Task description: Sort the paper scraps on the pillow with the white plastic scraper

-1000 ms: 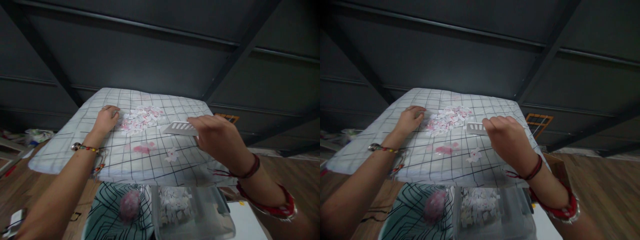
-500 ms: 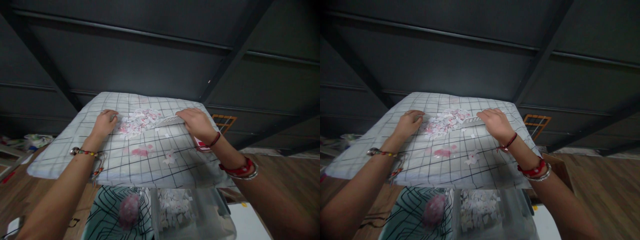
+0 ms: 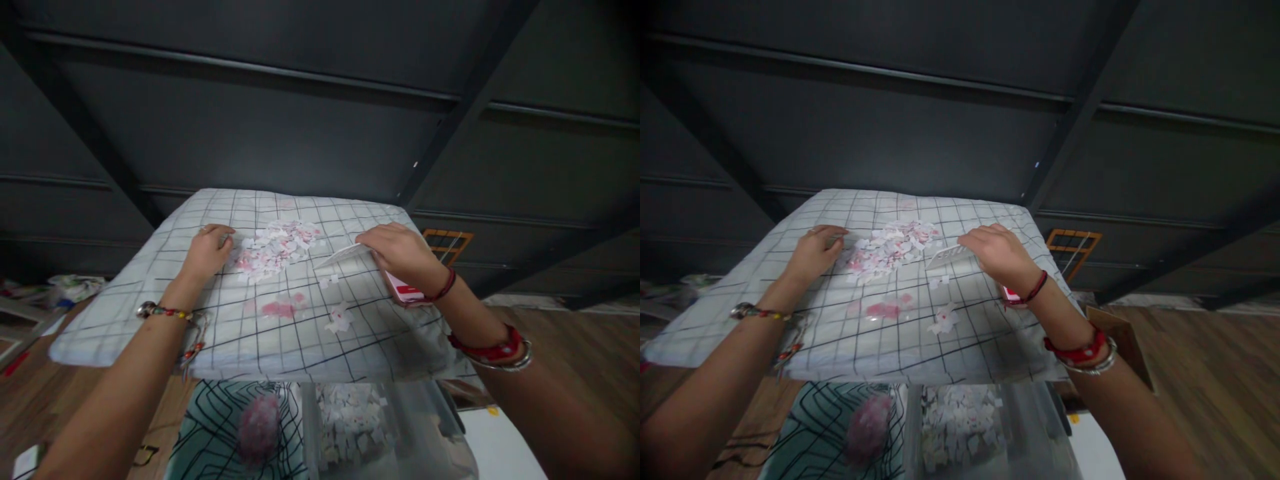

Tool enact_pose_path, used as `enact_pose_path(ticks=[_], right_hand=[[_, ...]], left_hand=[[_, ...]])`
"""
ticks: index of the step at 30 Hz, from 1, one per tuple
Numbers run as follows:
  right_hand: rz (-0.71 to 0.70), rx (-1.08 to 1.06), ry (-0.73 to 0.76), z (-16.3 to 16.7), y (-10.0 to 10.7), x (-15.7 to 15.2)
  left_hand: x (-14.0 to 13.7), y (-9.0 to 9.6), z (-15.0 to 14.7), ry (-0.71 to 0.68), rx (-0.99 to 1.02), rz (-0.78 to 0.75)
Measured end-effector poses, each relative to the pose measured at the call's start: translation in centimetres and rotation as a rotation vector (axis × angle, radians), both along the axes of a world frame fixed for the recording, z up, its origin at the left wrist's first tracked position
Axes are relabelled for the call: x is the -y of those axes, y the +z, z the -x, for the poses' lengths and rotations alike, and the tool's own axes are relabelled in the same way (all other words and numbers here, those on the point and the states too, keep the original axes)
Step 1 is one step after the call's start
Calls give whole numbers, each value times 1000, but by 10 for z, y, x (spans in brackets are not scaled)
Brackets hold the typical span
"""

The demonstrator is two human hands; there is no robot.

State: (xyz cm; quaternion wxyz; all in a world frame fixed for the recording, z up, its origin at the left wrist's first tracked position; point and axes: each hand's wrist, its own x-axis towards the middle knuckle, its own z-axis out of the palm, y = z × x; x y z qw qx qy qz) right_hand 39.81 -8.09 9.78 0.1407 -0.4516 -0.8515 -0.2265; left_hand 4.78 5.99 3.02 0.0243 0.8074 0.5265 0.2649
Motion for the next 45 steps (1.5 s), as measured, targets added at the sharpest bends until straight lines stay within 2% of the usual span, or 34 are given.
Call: enact_pose_path(ticks=[7, 10, 13, 17, 20, 25, 33, 41, 45], right_hand=[[77, -10, 151, -2, 16, 28], [16, -34, 144, 0, 21, 28], [-62, -5, 5, 10, 20, 14], [-14, 108, -226, 28, 16, -6], [10, 136, -296, 35, 14, -13], [60, 113, -238, 27, 13, -5], [2, 82, -256, 29, 8, -6], [-44, 36, -103, 32, 9, 11], [-64, 35, -160, 35, 9, 9]], left_hand=[[-1, -1, 0, -30, 23, -8], [-1, -1, 0, -37, 32, -3], [-2, -2, 1, -38, 52, -11], [-2, -3, 2, -37, 63, -23], [-1, -2, 2, -34, 72, -19], [-1, -2, 0, -27, 92, -10], [0, -3, 1, -34, 92, -11], [-1, -4, 0, -45, 107, -4], [-1, -4, 0, -35, 111, -7]])
